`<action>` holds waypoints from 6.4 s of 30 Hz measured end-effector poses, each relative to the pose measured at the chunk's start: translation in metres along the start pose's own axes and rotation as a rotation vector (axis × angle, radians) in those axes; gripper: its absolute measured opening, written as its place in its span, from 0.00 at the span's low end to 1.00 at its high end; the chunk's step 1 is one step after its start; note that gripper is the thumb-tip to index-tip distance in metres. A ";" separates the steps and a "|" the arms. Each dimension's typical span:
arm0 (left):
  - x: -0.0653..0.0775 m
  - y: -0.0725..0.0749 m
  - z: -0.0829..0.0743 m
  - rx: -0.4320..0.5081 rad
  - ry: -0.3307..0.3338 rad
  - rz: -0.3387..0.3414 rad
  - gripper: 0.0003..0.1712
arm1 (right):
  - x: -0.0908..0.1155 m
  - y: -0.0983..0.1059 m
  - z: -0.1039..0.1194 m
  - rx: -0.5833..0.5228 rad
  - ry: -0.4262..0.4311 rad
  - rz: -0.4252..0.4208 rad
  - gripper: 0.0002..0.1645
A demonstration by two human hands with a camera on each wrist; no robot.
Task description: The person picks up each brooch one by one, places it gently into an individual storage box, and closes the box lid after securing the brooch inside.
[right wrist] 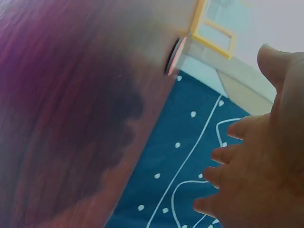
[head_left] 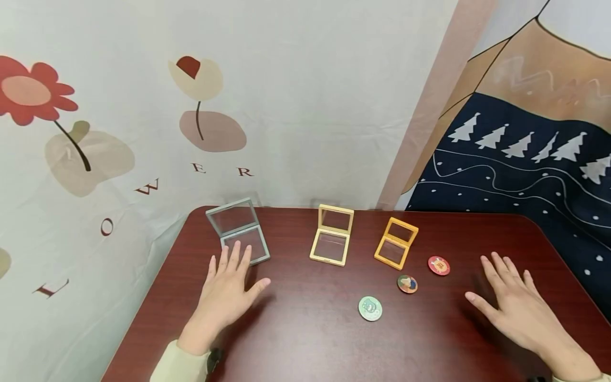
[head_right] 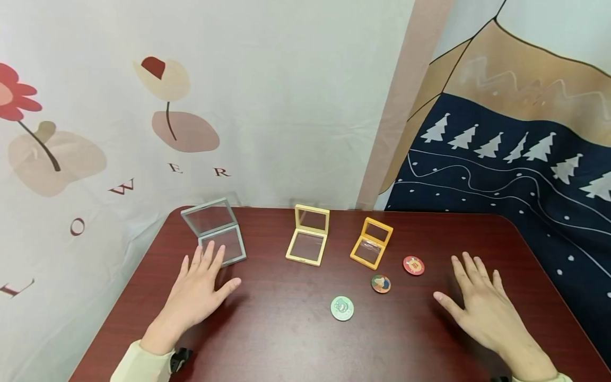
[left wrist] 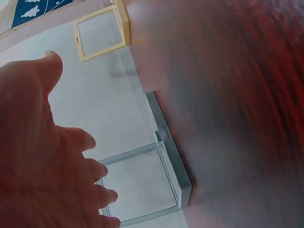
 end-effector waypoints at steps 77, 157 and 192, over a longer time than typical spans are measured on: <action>-0.027 0.007 0.079 0.125 0.352 0.069 0.17 | -0.049 -0.055 0.199 0.046 0.468 0.044 0.35; 0.007 -0.005 0.038 0.177 0.248 0.066 0.19 | -0.080 -0.037 0.229 -0.274 0.449 -0.061 0.25; 0.028 -0.001 0.020 0.189 0.231 0.083 0.19 | -0.100 -0.032 0.279 -0.312 0.536 -0.073 0.26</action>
Point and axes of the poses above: each hand's wrist, its own x-axis away from the middle knuckle, its own y-axis out of the back of the hand, z = x × y, the point moved 7 cm from there along -x, towards the middle knuckle, and after that the axes turned 3 degrees about z, right-handed, at the moved point
